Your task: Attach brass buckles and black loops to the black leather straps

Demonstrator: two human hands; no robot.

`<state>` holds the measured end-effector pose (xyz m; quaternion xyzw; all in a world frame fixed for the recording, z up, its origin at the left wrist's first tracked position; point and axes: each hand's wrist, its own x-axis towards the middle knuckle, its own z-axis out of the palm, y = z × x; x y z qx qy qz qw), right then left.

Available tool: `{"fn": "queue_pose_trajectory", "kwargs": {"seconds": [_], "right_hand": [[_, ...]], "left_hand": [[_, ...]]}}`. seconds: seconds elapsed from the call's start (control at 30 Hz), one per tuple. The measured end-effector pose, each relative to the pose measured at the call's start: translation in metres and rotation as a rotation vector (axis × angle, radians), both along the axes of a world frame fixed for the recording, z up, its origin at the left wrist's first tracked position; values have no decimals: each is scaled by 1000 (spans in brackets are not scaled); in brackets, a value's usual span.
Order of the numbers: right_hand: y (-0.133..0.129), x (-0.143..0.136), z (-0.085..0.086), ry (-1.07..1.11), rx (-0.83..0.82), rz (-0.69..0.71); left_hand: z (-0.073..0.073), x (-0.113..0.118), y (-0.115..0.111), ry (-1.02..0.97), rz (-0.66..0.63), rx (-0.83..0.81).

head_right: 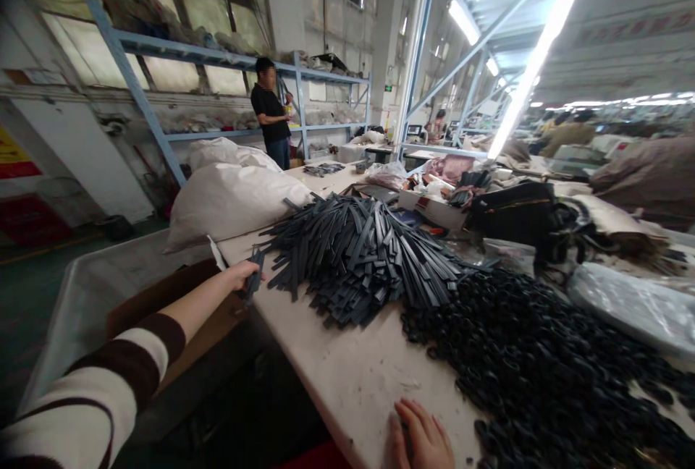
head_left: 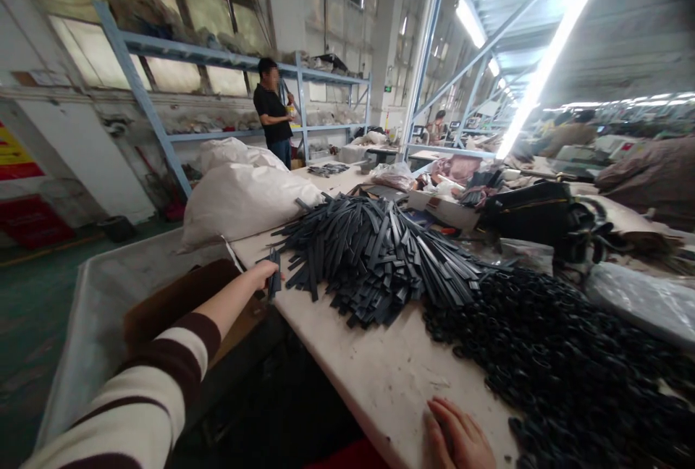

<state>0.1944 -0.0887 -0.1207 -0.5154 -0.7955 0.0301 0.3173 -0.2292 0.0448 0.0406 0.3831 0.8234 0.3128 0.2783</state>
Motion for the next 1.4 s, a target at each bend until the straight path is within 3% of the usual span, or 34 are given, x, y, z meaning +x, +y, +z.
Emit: {"fn": "queue_pose_trajectory", "kwargs": {"seconds": [0.07,0.13,0.23,0.3,0.37,0.47,0.6,0.73,0.93,1.07,1.13,1.2,1.3,1.4], "right_hand": [[-5,-4,7,29,-28,-32],[-12,-13,19,110,-66,-104],[-20,-25,39,266,-82,-203],[-23,-28,49,338,-150,-198],[-27,-26,54,408,-241,-190],[-37,-16,55,441,-299,-209],[-48,-3,49,411,-251,-199],[-49,-2,48,360,-241,-170],[-50,-5,50,294,-269,-154],[-50,-2,48,414,-297,-180],[-49,0,48,599,-337,-225],[-47,4,52,896,-381,-244],[-46,11,61,1295,-465,-223],[-48,16,69,1461,-631,-224]], "left_hand": [[2,15,-17,-62,-101,4],[-2,46,-38,-112,-250,18],[-19,114,-70,-176,-569,-9],[-31,161,-82,-178,-774,-37],[-40,199,-80,-127,-914,-29],[-49,233,-57,57,-983,39],[-53,240,-37,350,-956,160],[-56,240,-43,536,-997,230],[-64,251,-41,568,-1058,180],[-51,255,-51,475,-1106,186],[-44,257,-68,334,-1165,156],[-40,260,-91,-21,-1201,2],[-44,267,-126,-649,-1083,-342],[-51,275,-152,-944,-939,-524]]}}
